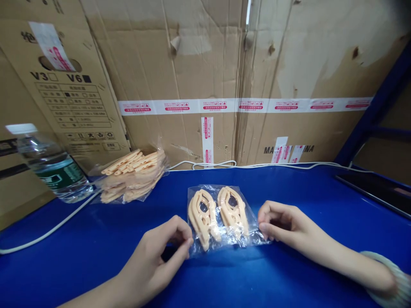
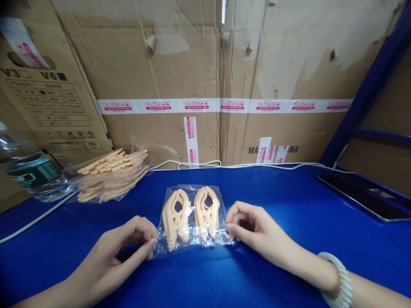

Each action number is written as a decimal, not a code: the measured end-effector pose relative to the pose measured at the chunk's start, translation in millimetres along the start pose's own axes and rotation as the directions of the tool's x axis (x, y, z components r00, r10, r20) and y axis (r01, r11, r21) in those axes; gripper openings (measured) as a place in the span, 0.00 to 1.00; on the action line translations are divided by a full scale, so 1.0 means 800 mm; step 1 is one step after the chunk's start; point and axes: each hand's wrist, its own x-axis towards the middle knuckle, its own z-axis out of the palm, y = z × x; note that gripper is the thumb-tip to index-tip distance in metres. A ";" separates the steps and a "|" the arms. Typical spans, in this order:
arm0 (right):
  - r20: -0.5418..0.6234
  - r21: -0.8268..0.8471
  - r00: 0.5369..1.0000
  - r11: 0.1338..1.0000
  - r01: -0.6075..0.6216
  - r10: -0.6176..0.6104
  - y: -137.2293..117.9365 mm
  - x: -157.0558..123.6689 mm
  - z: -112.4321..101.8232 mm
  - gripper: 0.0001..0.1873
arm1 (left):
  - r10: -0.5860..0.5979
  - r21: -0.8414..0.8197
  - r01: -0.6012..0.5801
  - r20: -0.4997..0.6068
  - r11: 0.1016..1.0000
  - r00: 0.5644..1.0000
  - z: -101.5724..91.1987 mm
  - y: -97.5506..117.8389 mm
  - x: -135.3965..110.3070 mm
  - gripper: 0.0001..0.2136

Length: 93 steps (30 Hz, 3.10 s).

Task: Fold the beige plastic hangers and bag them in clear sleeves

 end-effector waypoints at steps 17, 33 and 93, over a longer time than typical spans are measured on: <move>0.062 -0.490 0.959 0.828 0.272 -0.278 -0.001 -0.003 0.002 0.12 | 0.255 0.375 -0.276 0.107 0.885 0.961 -0.002 0.008 0.001 0.09; 0.140 -0.567 0.962 0.777 0.272 -0.235 -0.027 -0.020 0.002 0.15 | 0.336 0.468 -0.427 0.268 0.774 0.903 -0.015 0.026 0.008 0.16; 0.435 -0.707 0.886 0.548 0.446 -0.161 -0.067 0.086 0.071 0.41 | -0.185 0.595 -0.030 0.297 0.803 0.937 -0.054 -0.046 0.057 0.27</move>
